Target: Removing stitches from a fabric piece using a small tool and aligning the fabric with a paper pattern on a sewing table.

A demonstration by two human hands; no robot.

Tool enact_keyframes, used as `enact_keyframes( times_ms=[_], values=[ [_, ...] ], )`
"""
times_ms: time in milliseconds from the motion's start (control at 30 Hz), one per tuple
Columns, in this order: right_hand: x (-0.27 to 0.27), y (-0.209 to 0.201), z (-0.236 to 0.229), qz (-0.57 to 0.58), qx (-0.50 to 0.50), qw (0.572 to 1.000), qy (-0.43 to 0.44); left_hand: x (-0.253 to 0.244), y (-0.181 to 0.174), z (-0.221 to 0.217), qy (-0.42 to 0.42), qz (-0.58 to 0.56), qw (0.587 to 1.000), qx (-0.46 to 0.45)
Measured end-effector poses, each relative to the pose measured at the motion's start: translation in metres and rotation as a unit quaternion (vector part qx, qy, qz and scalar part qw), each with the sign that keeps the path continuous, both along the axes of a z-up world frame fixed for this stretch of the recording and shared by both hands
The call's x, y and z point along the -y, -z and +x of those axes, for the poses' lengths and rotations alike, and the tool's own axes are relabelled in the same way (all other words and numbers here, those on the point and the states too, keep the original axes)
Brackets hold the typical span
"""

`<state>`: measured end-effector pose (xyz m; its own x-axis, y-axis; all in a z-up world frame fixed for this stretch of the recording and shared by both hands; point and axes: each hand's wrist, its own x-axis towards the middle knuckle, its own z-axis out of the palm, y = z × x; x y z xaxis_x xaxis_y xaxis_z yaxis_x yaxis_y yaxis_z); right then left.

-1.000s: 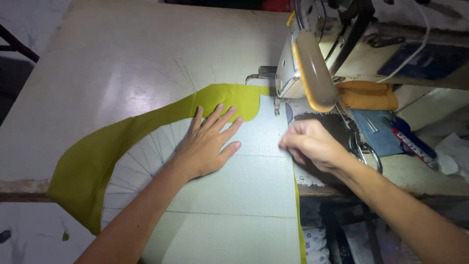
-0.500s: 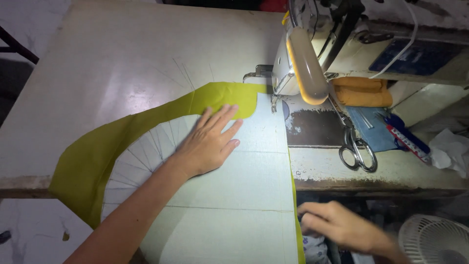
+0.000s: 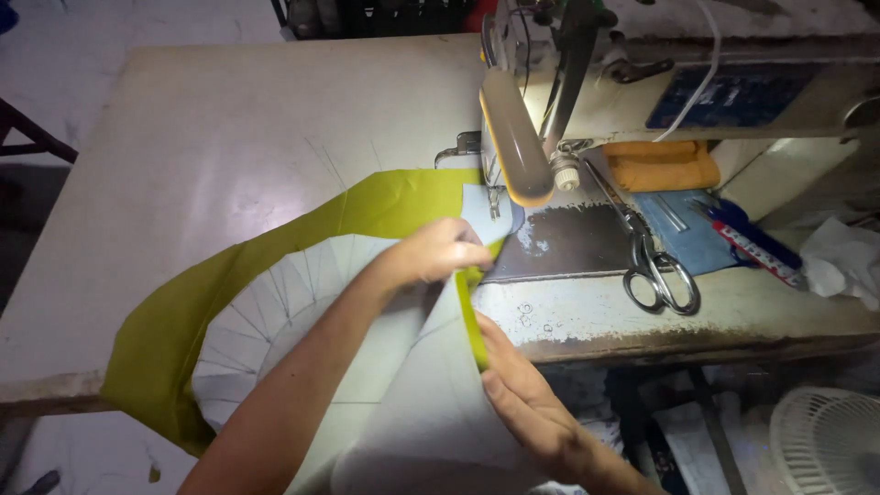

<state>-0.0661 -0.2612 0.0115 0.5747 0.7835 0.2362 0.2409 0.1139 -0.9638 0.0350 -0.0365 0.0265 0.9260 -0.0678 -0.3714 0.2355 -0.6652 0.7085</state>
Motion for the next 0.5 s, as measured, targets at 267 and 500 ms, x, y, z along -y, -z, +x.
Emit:
enact_keyframes(
  times_ms=[267,500],
  values=[
    [-0.008,0.008,0.070,-0.058,0.012,0.993,0.099,-0.042,0.054,-0.002,-0.049,-0.411,0.910,-0.041],
    [-0.029,0.028,0.136,-0.096,0.143,0.945,0.276,-0.034,0.043,-0.015,-0.055,-0.481,0.874,-0.048]
  ],
)
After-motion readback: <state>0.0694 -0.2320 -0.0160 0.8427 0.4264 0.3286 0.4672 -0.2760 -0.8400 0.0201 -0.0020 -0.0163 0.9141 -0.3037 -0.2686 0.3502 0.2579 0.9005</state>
